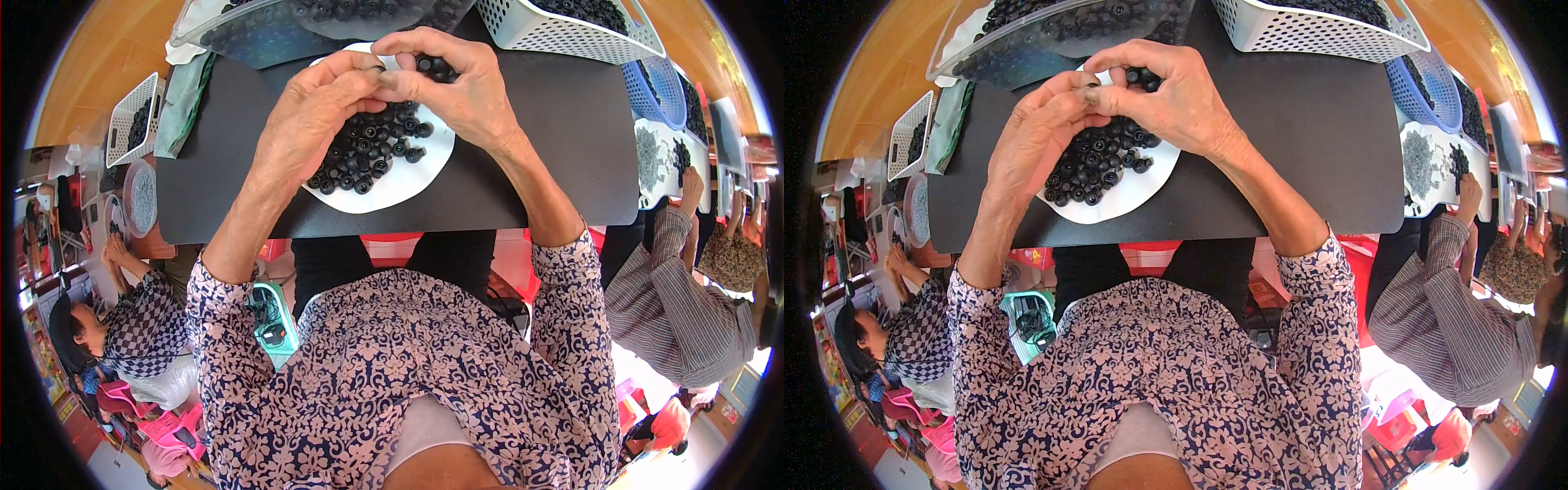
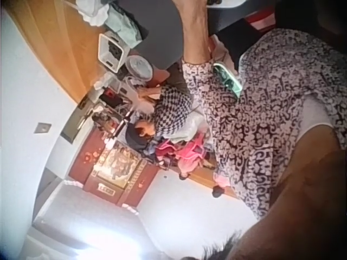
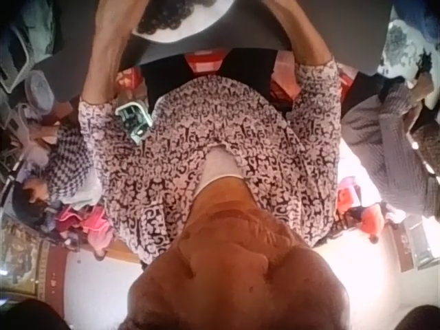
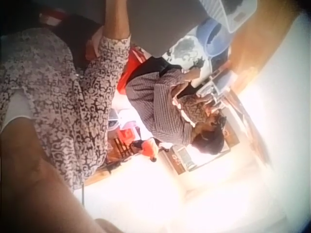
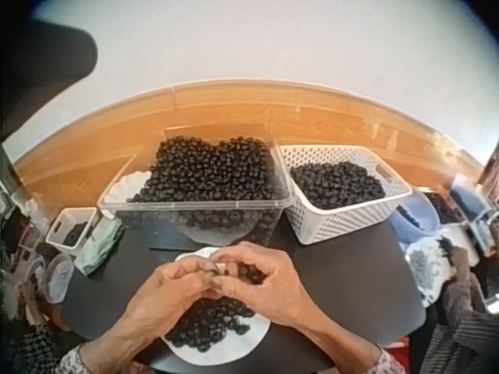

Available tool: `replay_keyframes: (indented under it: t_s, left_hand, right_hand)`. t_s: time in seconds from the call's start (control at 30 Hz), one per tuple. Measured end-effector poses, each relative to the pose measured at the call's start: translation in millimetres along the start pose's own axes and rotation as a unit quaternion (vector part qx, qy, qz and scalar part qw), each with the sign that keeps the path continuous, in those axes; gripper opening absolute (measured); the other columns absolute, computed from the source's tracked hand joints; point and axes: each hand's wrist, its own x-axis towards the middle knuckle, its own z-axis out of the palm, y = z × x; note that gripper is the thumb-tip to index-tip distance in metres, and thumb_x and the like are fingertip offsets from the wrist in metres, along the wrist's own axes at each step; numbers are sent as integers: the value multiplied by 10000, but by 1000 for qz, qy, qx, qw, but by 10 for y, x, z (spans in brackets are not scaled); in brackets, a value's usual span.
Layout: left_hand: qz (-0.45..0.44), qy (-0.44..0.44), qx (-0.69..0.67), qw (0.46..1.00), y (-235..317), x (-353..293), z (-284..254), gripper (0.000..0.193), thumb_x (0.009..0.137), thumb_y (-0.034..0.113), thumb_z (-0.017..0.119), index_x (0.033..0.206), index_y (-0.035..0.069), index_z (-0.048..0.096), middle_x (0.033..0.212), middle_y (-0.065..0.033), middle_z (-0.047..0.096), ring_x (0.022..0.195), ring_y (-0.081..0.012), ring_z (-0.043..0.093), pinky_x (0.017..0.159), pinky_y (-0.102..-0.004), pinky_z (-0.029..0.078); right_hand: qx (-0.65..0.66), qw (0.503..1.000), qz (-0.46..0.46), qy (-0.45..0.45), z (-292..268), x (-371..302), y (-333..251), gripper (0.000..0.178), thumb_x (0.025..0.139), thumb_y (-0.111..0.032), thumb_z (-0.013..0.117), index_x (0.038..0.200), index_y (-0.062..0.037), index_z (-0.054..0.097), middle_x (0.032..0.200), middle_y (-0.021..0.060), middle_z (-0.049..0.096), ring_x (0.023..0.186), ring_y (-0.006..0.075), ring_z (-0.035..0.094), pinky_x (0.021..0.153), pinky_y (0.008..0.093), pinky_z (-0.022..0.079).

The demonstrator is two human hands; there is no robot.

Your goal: The person sorts small black parts by hand, transferring them from a large plastic crate into a white plate.

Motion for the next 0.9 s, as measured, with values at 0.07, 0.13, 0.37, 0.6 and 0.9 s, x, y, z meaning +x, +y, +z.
replay_keyframes:
  t_s: [0.07, 0.13, 0.37, 0.6, 0.9]
  left_hand:
    - [-31, 19, 21, 999, -21, 9, 24, 222, 939, 156, 536, 1071, -6, 612, 962, -50, 637, 892, -109, 602, 842, -251, 473]
    - [-32, 12, 34, 999, -15, 29, -16, 224, 940, 154, 523, 1072, -6, 610, 960, -49, 633, 893, -107, 598, 840, -251, 476]
    - [-13, 40, 35, 998, -25, 25, 72, 234, 949, 146, 488, 1072, -15, 604, 966, -61, 622, 895, -118, 598, 856, -270, 491]
    - [-65, -14, 9, 998, 27, 19, -28, 247, 952, 159, 500, 1063, -33, 608, 970, -80, 627, 902, -147, 609, 861, -312, 498]
    - [-63, 30, 34, 997, -17, -16, 3, 267, 942, 219, 533, 987, -22, 638, 934, -71, 638, 866, -134, 604, 845, -295, 486]
  right_hand:
    - [-45, 998, -31, -7, 25, -1, 12, 283, 755, -140, 760, 1020, -66, 694, 719, -16, 540, 642, 67, 509, 580, 221, 447]
    - [-78, 995, -53, -18, 14, 6, -15, 306, 740, -134, 768, 1028, -66, 689, 724, -4, 537, 630, 81, 516, 565, 226, 449]
    - [-135, 983, -123, -2, 64, -10, 27, 335, 724, -54, 757, 1048, -91, 683, 745, -3, 521, 591, 84, 478, 522, 229, 413]
    - [-126, 986, -109, -18, 42, 2, 13, 317, 731, -64, 757, 1037, -88, 679, 749, 0, 520, 592, 87, 482, 517, 231, 411]
    - [-179, 975, -135, -9, 83, -13, 64, 330, 734, -97, 767, 1044, -63, 659, 788, 21, 558, 616, 118, 538, 538, 250, 447]
